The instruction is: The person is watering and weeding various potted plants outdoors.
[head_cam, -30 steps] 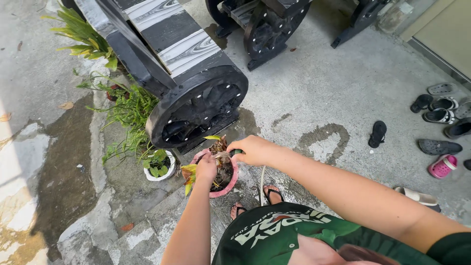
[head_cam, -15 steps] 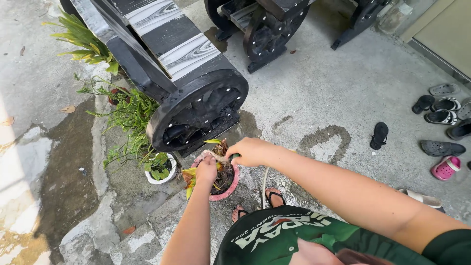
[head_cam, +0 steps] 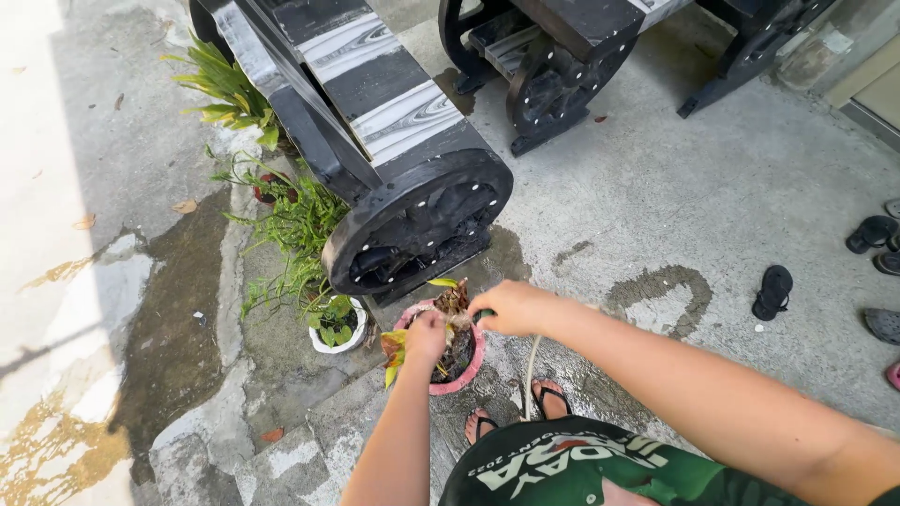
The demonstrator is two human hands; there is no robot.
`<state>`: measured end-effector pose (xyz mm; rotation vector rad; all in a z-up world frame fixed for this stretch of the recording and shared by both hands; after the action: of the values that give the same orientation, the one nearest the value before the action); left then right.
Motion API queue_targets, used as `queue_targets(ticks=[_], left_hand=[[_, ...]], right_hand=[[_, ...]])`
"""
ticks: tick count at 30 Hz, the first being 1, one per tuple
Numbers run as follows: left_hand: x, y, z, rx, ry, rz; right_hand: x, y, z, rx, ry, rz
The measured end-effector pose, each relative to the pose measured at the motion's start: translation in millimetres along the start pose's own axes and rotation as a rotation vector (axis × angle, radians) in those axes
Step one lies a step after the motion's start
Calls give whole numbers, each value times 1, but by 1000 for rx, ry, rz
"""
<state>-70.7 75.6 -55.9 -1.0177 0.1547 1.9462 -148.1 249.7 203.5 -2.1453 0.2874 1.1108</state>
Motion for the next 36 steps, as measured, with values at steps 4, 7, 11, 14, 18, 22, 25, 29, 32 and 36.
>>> queue_targets(ticks=[4, 7, 11, 14, 18, 22, 25, 29, 32, 36], left_hand=[[0, -18, 10, -59, -48, -109], [4, -18, 14, -64, -61, -145], [-1, -1, 21, 30, 0, -89], [-9, 4, 33, 2, -30, -124], [-16, -1, 41, -18, -73, -119], [-12, -15, 37, -21, -77, -130], [-17, -18, 36, -52, -49, -149], [-20, -27, 33, -88, -66, -162], [-18, -23, 27, -84, -71, -172], [-26, -28, 27, -78, -64, -103]], right_hand=[[17, -1, 5, -64, 34, -28], [9, -1, 6, -102, 57, -49], [-26, -3, -7, 13, -3, -60], [-25, 7, -3, -152, 57, -101], [-25, 12, 2, -179, 76, -144], [-17, 0, -8, -214, 105, -219], [-14, 7, -7, -205, 89, -202], [-8, 2, -21, -240, 111, -193], [-5, 5, -24, -226, 32, -163], [-4, 7, -23, -157, -77, -164]])
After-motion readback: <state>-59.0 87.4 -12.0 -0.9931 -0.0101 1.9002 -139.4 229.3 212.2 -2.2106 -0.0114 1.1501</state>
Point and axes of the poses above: each hand's wrist, its own y-axis towards the middle knuckle, its own x-axis out of the palm, z = x × y, the point moved 4 cm from there along y, towards the middle knuckle, and after that the axes turned 3 degrees about y, right-handed, at the moved point
